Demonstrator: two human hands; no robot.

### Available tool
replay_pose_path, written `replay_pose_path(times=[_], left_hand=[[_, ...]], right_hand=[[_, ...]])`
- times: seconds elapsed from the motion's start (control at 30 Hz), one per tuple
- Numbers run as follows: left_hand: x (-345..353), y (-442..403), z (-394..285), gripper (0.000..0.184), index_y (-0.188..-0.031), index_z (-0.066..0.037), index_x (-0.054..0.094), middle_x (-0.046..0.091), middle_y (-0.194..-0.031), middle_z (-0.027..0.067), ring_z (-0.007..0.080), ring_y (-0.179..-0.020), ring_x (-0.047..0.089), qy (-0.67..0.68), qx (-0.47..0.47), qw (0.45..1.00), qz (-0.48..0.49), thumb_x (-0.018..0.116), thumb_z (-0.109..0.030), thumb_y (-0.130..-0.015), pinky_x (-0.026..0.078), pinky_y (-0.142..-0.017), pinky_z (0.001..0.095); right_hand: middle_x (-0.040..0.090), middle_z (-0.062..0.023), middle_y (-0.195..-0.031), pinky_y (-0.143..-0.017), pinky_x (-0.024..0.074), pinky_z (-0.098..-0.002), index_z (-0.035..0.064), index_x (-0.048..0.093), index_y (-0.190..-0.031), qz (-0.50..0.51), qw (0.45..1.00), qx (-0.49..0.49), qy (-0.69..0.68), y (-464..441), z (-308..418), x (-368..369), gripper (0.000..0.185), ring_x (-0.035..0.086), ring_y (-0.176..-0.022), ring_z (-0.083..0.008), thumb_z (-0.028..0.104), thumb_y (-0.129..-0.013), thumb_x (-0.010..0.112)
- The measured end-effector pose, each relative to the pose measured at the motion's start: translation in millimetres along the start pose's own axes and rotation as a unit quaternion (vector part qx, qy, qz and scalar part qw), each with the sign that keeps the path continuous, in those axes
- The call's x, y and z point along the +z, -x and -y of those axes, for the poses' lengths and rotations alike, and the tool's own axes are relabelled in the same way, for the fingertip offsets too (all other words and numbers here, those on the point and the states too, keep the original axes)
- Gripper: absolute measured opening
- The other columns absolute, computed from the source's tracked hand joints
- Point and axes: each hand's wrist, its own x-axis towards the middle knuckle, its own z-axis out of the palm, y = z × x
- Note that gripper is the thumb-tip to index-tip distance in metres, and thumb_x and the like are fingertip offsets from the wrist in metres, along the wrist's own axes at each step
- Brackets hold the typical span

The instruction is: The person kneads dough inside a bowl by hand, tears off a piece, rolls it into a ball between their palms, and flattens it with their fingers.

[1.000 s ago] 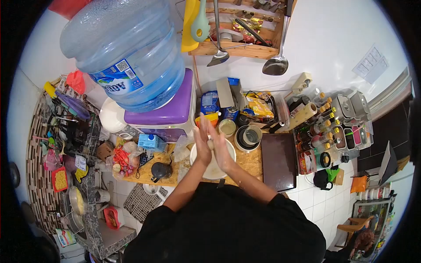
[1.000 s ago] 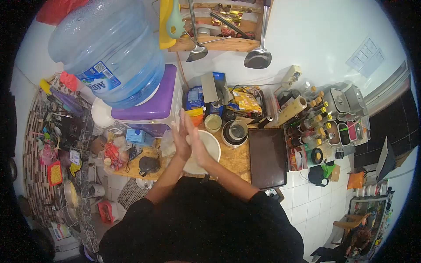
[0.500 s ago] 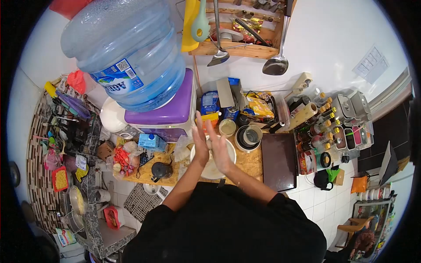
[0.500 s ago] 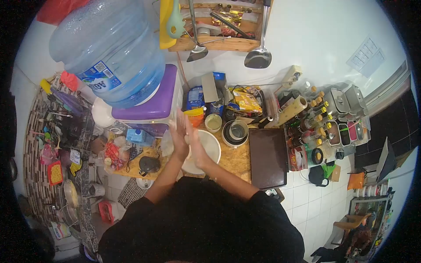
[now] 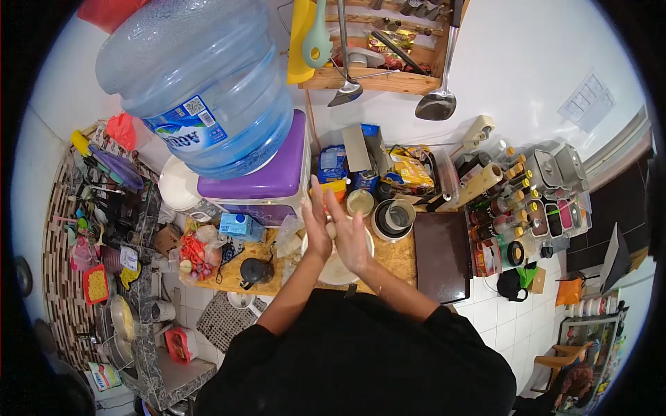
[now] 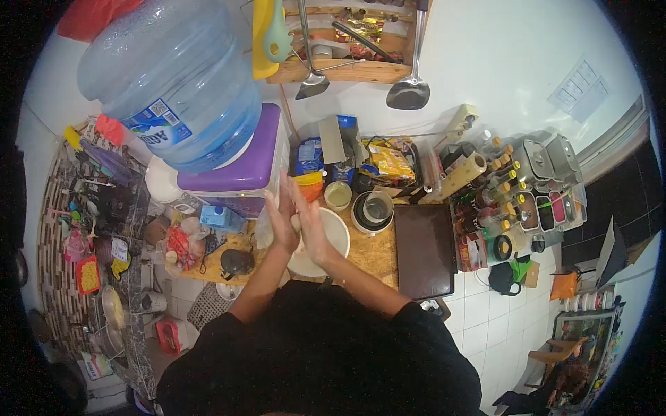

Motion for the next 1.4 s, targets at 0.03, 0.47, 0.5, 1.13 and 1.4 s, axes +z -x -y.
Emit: replay_pose_path(times=[0.03, 0.47, 0.5, 1.13, 1.4], left_hand=[[-2.6, -7.6, -5.4, 0.083, -0.154, -0.010, 0.009, 0.004, -0.161, 0.0109, 0.0230, -0.148, 0.001, 0.024, 0.005, 1.000, -0.010, 0.013, -0.067, -0.094, 0.001, -0.118, 0.0388], [8.1, 19.1, 16.5, 0.075, -0.153, -0.005, 0.007, 0.007, -0.161, 0.0086, 0.0221, -0.148, 0.005, -0.023, -0.008, 1.000, 0.018, 0.009, -0.057, -0.099, 0.003, -0.118, 0.0367], [8.4, 12.0, 6.9, 0.075, -0.153, -0.005, 0.007, 0.007, -0.161, 0.0086, 0.0221, -0.148, 0.005, -0.023, -0.007, 1.000, 0.017, 0.009, -0.057, -0.099, 0.003, -0.118, 0.0367], [1.6, 1.5, -12.4, 0.084, -0.154, -0.010, 0.009, 0.008, -0.161, 0.0105, 0.0238, -0.148, 0.004, 0.081, 0.021, 0.996, 0.008, 0.012, -0.068, -0.094, 0.000, -0.118, 0.0367], [8.2, 32.9, 10.0, 0.073, -0.154, -0.011, 0.010, 0.010, -0.161, 0.0060, 0.0220, -0.148, 0.006, 0.103, -0.062, 0.991, 0.056, 0.008, -0.058, -0.099, -0.001, -0.118, 0.0365]], right_hand=[[0.008, -0.0124, -0.160, -0.117, 0.0005, -0.0357, 0.0016, 0.007, -0.152, 0.001, 1.000, -0.001, 0.001, 5.1, -5.3, 0.6, 0.092, 0.002, -0.148, -0.0218, 0.071, -0.093, 0.011], [0.003, -0.0103, -0.161, -0.117, -0.0041, -0.0366, 0.0058, 0.004, -0.154, -0.049, 0.987, -0.033, 0.152, -3.8, 6.4, -10.6, 0.087, -0.002, -0.148, -0.0227, 0.069, -0.094, 0.007], [0.003, -0.0103, -0.161, -0.117, -0.0045, -0.0368, 0.0059, 0.004, -0.154, -0.026, 0.993, -0.021, 0.111, 2.2, 4.5, -4.7, 0.088, -0.002, -0.148, -0.0227, 0.070, -0.093, 0.008], [0.005, -0.0133, -0.160, -0.118, 0.0009, -0.0364, 0.0023, 0.001, -0.152, -0.009, 0.987, -0.008, 0.159, 13.5, -2.9, 3.9, 0.076, 0.001, -0.148, -0.0254, 0.057, -0.100, 0.012], [0.006, -0.0129, -0.160, -0.118, 0.0033, -0.0368, 0.0054, 0.006, -0.153, -0.078, 0.983, -0.017, 0.167, -13.4, 4.9, -18.0, 0.070, 0.004, -0.147, -0.0268, 0.052, -0.102, 0.010]])
